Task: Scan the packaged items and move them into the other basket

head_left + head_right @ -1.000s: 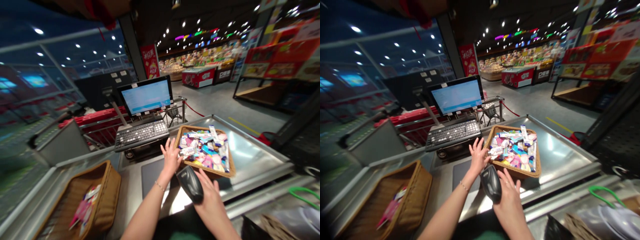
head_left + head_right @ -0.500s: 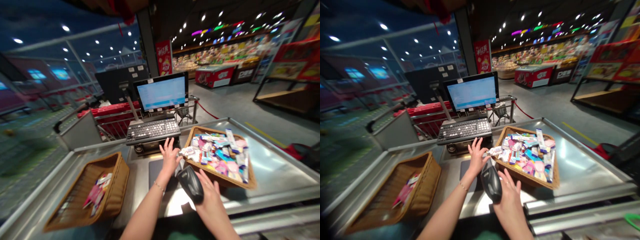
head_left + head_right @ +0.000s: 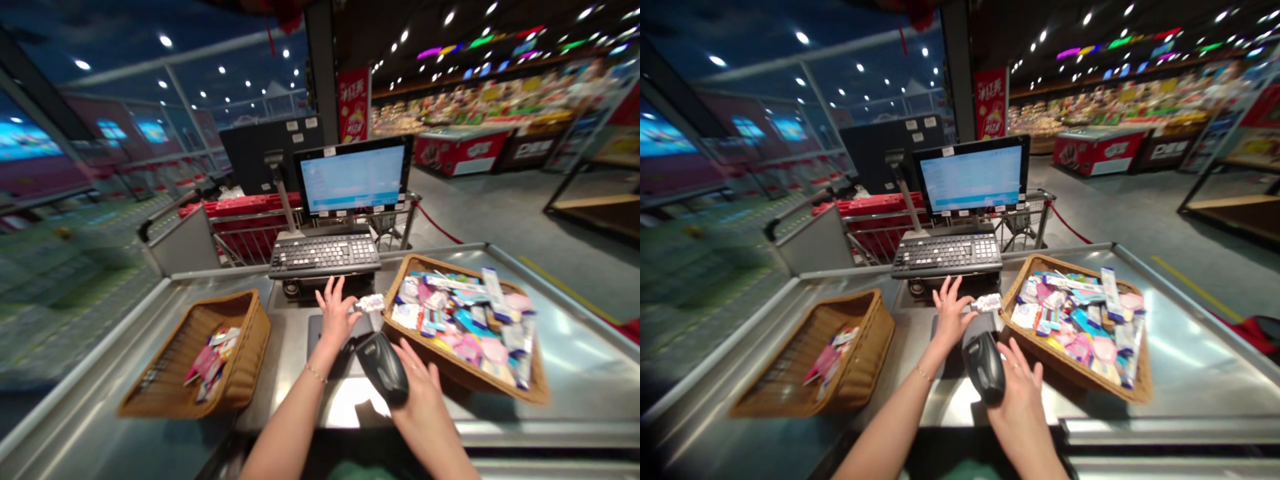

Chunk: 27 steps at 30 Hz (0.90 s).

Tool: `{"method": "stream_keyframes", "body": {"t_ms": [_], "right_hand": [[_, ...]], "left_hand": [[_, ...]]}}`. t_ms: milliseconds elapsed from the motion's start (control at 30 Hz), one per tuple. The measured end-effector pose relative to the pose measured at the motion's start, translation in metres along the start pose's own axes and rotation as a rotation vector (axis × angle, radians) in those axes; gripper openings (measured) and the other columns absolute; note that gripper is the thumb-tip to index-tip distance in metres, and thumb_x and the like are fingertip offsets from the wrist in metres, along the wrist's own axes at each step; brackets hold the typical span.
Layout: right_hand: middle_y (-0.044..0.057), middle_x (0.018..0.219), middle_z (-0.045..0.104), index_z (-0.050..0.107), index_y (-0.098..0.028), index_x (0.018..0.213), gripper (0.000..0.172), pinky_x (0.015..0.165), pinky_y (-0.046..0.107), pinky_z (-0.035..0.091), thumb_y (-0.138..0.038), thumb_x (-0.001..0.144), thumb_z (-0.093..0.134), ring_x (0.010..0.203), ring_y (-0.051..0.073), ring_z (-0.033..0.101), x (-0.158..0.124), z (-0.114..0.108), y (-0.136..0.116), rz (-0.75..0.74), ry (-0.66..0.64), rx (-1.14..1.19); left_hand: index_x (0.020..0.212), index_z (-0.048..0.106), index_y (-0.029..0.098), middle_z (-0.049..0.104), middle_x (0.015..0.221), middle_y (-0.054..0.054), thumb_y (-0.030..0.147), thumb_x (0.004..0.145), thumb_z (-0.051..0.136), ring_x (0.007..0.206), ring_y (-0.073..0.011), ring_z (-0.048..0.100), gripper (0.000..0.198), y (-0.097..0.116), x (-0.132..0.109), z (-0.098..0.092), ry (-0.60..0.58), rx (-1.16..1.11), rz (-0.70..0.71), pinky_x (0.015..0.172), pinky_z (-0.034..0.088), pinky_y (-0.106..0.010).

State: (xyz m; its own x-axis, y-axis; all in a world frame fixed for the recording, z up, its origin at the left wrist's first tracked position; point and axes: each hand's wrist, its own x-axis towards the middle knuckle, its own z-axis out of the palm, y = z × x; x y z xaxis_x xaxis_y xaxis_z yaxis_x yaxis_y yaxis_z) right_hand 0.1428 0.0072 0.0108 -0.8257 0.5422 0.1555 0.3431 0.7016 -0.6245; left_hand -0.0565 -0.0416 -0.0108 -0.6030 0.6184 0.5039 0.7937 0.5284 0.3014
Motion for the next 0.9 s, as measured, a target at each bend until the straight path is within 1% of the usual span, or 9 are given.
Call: {"method": "stream_keyframes", "body": {"t_ms": [233, 433, 567, 667, 900], "right_hand": [[0.015, 0.138, 0.055, 0.057, -0.019, 0.123, 0.049, 0.108, 0.070, 0.019, -0.020, 0.075, 0.048, 0.140, 0.032, 0.036, 0.005, 0.004, -0.004, -0.008, -0.040, 0.030], [0.014, 0.136, 0.057, 0.058, -0.020, 0.123, 0.049, 0.108, 0.070, 0.019, -0.025, 0.074, 0.052, 0.139, 0.033, 0.038, 0.009, 0.010, -0.004, -0.032, -0.043, 0.032], [0.015, 0.135, 0.057, 0.057, -0.019, 0.122, 0.049, 0.108, 0.070, 0.019, -0.025, 0.074, 0.051, 0.138, 0.034, 0.038, 0.011, 0.014, -0.005, -0.046, -0.044, 0.049], [0.014, 0.136, 0.057, 0.058, -0.020, 0.121, 0.048, 0.108, 0.070, 0.019, -0.023, 0.074, 0.049, 0.139, 0.033, 0.037, 0.013, 0.014, -0.008, -0.039, -0.059, 0.069], [0.014, 0.136, 0.057, 0.059, -0.020, 0.120, 0.047, 0.109, 0.067, 0.020, -0.023, 0.074, 0.052, 0.139, 0.033, 0.038, 0.018, 0.016, -0.014, -0.035, -0.088, 0.079]], "left_hand": [[0.095, 0.069, 0.027, 0.035, 0.154, -0.008, 0.023, 0.070, 0.077, 0.145, -0.0355, 0.019, 0.027, -0.018, -0.007, -0.004, 0.007, 0.027, -0.041, 0.107, 0.018, -0.076], [0.094, 0.069, 0.028, 0.037, 0.153, -0.007, 0.022, 0.068, 0.079, 0.146, -0.0343, 0.019, 0.029, -0.034, -0.015, -0.007, 0.023, 0.041, -0.085, 0.108, 0.016, -0.075], [0.096, 0.070, 0.028, 0.037, 0.153, -0.008, 0.022, 0.067, 0.079, 0.146, -0.0345, 0.019, 0.030, -0.042, -0.019, -0.011, 0.026, 0.052, -0.114, 0.108, 0.016, -0.075], [0.096, 0.070, 0.027, 0.037, 0.153, -0.008, 0.022, 0.067, 0.079, 0.146, -0.0346, 0.019, 0.030, -0.048, -0.021, -0.013, 0.032, 0.060, -0.123, 0.108, 0.017, -0.074], [0.094, 0.070, 0.028, 0.038, 0.152, -0.007, 0.023, 0.067, 0.080, 0.145, -0.0356, 0.020, 0.029, -0.059, -0.027, -0.017, 0.041, 0.078, -0.157, 0.108, 0.017, -0.074]]}}
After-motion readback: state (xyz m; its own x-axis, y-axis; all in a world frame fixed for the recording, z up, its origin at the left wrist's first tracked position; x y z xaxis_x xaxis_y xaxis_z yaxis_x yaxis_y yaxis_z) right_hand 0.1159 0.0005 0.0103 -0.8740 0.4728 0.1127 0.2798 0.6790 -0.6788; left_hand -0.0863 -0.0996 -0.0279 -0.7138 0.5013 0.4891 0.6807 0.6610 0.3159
